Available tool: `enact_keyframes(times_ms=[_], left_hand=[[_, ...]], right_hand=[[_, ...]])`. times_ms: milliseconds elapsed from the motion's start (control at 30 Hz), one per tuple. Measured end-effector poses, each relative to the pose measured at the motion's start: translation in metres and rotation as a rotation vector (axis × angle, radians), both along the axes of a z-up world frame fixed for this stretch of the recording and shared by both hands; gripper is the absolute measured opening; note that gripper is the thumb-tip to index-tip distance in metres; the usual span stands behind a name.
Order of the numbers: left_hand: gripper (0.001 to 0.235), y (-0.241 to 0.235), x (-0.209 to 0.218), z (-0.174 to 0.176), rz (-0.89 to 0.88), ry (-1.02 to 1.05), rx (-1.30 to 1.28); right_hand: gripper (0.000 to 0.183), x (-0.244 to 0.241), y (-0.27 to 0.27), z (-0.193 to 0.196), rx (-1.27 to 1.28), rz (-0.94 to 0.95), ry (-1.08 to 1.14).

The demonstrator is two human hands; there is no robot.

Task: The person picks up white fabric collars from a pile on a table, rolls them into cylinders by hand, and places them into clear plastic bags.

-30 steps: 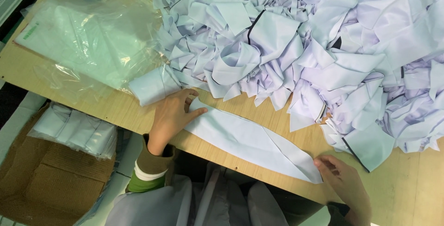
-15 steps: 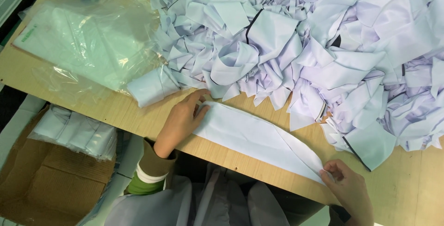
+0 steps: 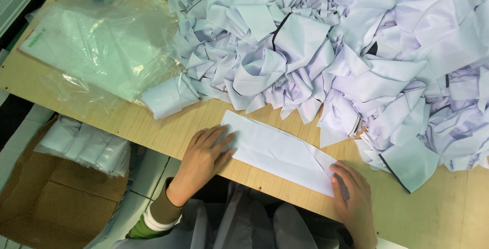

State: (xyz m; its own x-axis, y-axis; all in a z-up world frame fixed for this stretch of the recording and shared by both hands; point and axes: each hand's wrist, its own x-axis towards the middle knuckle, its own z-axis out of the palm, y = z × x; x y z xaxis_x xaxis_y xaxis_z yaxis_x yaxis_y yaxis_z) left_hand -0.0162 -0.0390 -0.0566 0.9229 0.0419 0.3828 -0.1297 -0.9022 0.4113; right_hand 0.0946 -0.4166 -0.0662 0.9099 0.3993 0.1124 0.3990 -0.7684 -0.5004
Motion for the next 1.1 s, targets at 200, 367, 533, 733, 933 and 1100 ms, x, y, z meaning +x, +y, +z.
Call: enact_keyframes(times_ms=[200, 367, 533, 733, 933, 1100], left_hand=[[0.033, 0.002, -0.003, -0.004, 0.005, -0.039, 0.05], [0.034, 0.001, -0.003, -0.001, -0.003, -0.035, 0.014], [0.034, 0.001, -0.002, 0.002, 0.026, -0.007, 0.003], [0.037, 0.003, -0.001, 0.003, 0.033, 0.026, 0.003], [0.049, 0.005, 0.034, 0.041, -0.112, -0.029, 0.205], [0.046, -0.041, 0.111, 0.041, -0.438, -0.11, 0.355]], right_hand=[[0.026, 0.004, -0.002, -0.009, -0.038, 0.009, -0.08], [0.027, 0.005, -0.001, -0.008, -0.061, 0.003, -0.052], [0.027, 0.006, -0.001, -0.005, -0.061, 0.01, -0.055], [0.026, 0.006, 0.001, 0.0, -0.073, 0.008, -0.039], [0.028, 0.015, -0.003, 0.016, -0.059, 0.086, -0.101], [0.037, 0.042, 0.009, 0.054, -0.066, 0.2, -0.155]])
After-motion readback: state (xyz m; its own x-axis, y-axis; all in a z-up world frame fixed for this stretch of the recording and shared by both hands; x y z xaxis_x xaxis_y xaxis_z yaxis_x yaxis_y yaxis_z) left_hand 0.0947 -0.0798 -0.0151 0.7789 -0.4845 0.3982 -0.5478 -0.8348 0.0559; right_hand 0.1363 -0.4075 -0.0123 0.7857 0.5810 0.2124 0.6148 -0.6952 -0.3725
